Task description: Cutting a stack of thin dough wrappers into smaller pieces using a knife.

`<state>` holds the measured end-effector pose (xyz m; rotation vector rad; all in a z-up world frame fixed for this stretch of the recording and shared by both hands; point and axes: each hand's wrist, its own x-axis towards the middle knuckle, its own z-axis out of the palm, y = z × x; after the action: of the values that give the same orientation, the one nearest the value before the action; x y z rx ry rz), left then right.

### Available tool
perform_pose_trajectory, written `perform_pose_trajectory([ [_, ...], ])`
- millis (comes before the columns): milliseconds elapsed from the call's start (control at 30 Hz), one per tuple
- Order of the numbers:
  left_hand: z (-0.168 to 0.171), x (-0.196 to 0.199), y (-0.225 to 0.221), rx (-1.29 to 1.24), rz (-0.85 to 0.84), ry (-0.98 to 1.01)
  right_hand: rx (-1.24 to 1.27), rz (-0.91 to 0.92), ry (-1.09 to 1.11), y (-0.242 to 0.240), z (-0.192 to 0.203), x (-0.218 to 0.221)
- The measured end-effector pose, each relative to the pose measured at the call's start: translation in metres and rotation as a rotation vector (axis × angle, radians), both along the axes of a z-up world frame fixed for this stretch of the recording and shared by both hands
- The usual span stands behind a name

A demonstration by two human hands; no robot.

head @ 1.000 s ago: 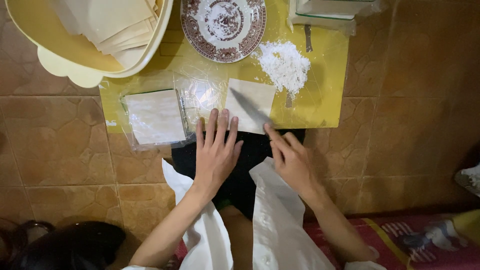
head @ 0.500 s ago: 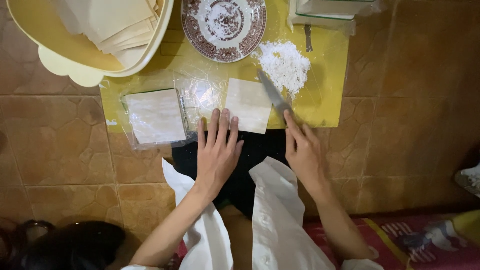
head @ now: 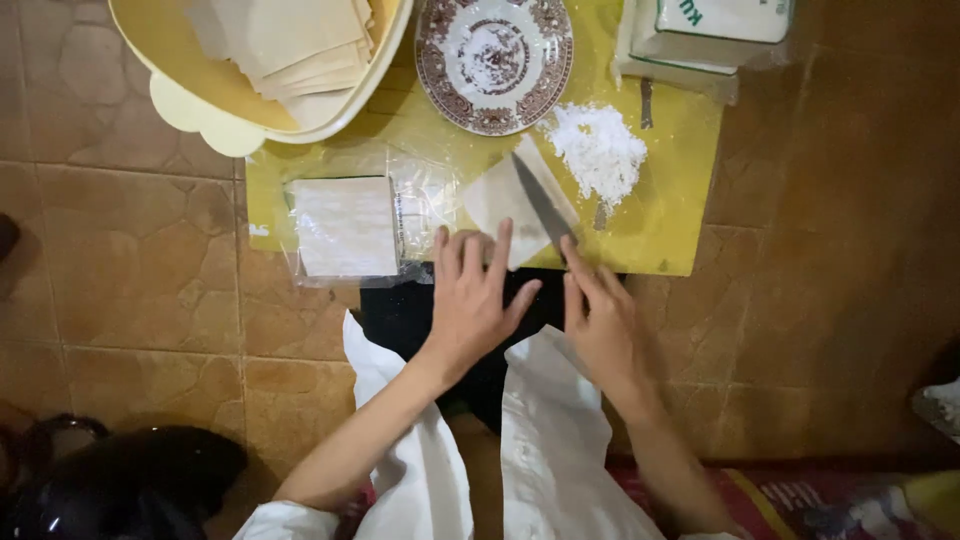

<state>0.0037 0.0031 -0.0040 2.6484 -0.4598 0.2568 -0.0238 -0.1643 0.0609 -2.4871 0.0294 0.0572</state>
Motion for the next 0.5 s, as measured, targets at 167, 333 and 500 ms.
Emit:
perform_pose_trajectory([
  [167,0.015,0.03,0.026,-0.053,-0.099,0.047,-0.071,-0.005,-0.015,-0.01,0.006,0.0],
  [333,0.011,0.031,0.043,0.051,-0.188,0.023,-0.02,0.094,0.073,0.001,-0.023,-0.019],
  [500,0.007,0.026,0.041,0.085,-0.155,0.018,-0.014,0.039,0.058,0.01,-0.028,-0.023],
])
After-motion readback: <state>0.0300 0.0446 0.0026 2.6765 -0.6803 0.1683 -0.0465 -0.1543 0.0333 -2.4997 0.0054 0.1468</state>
